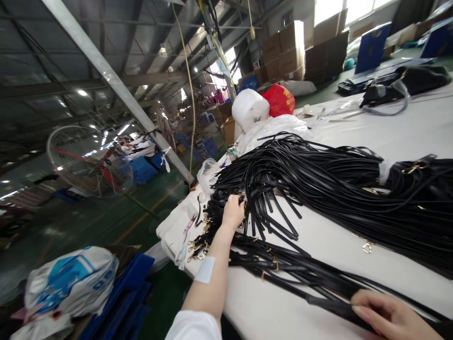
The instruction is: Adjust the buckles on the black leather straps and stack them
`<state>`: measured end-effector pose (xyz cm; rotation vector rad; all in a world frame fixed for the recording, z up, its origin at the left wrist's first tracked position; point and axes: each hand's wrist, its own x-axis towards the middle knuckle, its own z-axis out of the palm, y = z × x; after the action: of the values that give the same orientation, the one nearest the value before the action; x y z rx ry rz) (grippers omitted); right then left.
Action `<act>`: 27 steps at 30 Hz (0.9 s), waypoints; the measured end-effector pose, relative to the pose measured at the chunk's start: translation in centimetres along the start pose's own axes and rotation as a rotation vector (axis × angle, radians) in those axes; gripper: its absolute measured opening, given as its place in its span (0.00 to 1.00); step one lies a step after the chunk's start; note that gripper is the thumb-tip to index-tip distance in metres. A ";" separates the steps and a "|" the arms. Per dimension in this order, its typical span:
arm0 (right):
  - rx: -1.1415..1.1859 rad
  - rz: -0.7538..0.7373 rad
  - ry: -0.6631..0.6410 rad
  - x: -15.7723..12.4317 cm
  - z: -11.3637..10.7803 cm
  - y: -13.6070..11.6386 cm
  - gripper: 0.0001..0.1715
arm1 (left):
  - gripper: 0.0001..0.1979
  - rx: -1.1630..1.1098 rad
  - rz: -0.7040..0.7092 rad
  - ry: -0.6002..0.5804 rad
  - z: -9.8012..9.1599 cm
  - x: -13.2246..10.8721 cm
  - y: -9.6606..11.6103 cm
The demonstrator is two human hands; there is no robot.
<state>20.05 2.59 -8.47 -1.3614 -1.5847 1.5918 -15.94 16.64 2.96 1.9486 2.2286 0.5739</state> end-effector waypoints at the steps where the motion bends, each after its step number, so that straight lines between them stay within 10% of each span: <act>1: 0.064 0.047 0.041 -0.1 -0.1 -0.1 0.24 | 0.13 -0.042 0.034 -0.030 -0.4 -1.1 0.8; 10: 0.597 0.102 0.281 -0.8 -0.2 -1.2 0.26 | 0.16 -1.202 0.065 -0.937 1.2 -11.6 8.5; 27: 0.735 0.024 0.251 -0.5 0.1 -1.5 0.25 | 0.15 -1.502 -0.021 -0.990 4.5 -12.3 11.2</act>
<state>19.73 2.35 -6.97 -1.1006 -0.7146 1.6906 -2.01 6.62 1.01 0.9393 0.6767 0.6953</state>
